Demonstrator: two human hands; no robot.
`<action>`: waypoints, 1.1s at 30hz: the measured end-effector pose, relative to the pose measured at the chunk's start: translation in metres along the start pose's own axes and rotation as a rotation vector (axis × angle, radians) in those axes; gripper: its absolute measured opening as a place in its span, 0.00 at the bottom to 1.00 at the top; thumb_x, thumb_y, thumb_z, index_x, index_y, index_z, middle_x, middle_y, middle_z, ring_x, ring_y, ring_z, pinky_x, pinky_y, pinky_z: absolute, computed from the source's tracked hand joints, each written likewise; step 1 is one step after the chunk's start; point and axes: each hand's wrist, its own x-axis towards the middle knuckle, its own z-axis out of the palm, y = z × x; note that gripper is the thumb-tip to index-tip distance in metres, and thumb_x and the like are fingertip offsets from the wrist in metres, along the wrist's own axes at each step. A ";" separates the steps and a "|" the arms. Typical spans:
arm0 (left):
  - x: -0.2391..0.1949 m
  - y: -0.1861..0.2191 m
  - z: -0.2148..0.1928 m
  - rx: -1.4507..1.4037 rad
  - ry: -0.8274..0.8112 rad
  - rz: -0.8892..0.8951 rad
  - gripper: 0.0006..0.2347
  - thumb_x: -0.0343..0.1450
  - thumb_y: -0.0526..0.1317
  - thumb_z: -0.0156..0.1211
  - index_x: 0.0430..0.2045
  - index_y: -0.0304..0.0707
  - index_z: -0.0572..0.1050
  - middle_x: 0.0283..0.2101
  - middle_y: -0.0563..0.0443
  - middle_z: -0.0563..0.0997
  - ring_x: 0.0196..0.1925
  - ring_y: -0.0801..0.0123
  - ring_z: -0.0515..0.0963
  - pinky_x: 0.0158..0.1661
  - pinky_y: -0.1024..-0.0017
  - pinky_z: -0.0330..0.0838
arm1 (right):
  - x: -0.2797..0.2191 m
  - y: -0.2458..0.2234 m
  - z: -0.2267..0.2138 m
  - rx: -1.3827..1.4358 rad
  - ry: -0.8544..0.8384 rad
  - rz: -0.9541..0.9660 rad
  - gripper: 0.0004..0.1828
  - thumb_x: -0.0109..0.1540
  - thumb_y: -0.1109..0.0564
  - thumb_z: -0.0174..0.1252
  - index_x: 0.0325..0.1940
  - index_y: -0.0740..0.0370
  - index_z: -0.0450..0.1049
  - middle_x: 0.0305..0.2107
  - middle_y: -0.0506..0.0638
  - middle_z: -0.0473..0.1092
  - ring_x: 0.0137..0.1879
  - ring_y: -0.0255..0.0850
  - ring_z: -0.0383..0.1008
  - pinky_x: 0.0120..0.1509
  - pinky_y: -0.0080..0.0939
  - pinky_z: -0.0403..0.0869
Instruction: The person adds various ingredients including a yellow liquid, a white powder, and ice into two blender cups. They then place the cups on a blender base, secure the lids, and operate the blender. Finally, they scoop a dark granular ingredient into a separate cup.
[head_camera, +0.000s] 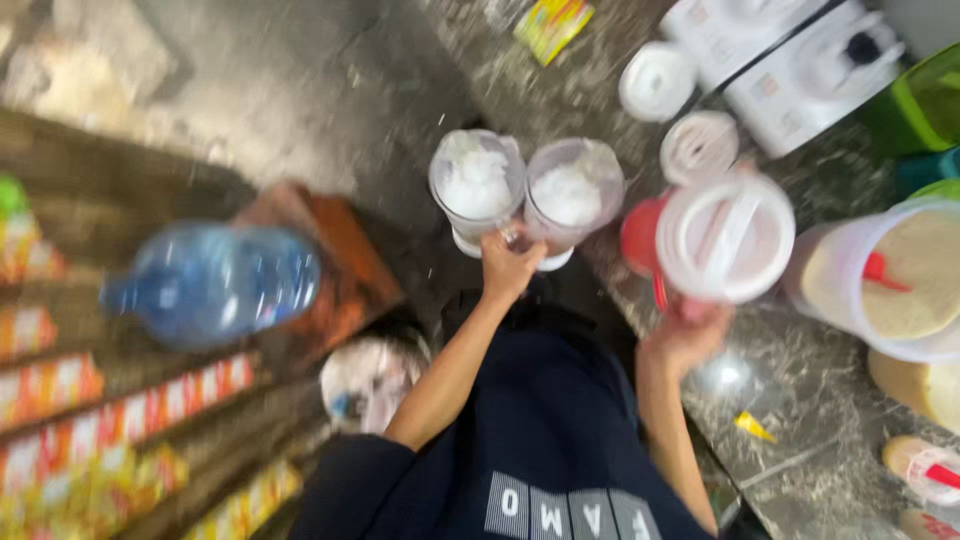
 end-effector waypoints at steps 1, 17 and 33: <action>0.027 -0.001 0.013 0.045 -0.043 0.072 0.05 0.61 0.34 0.68 0.22 0.32 0.77 0.20 0.58 0.78 0.23 0.81 0.73 0.25 0.74 0.68 | 0.009 -0.012 -0.002 -0.041 0.085 -0.029 0.15 0.76 0.53 0.52 0.39 0.65 0.69 0.32 0.48 0.69 0.37 0.39 0.69 0.43 0.42 0.70; 0.219 0.015 0.058 0.073 -1.080 0.301 0.14 0.66 0.41 0.77 0.41 0.33 0.83 0.42 0.47 0.86 0.46 0.71 0.83 0.50 0.70 0.75 | -0.060 -0.141 0.119 -0.682 0.663 -0.349 0.18 0.68 0.66 0.50 0.23 0.70 0.69 0.18 0.48 0.63 0.23 0.31 0.57 0.29 0.32 0.52; 0.398 0.056 -0.001 0.222 -1.368 0.376 0.25 0.62 0.27 0.69 0.56 0.37 0.75 0.60 0.40 0.78 0.63 0.54 0.77 0.62 0.65 0.70 | -0.037 -0.111 0.346 -1.344 0.454 -0.096 0.22 0.76 0.61 0.49 0.30 0.75 0.76 0.17 0.46 0.66 0.23 0.28 0.60 0.29 0.33 0.58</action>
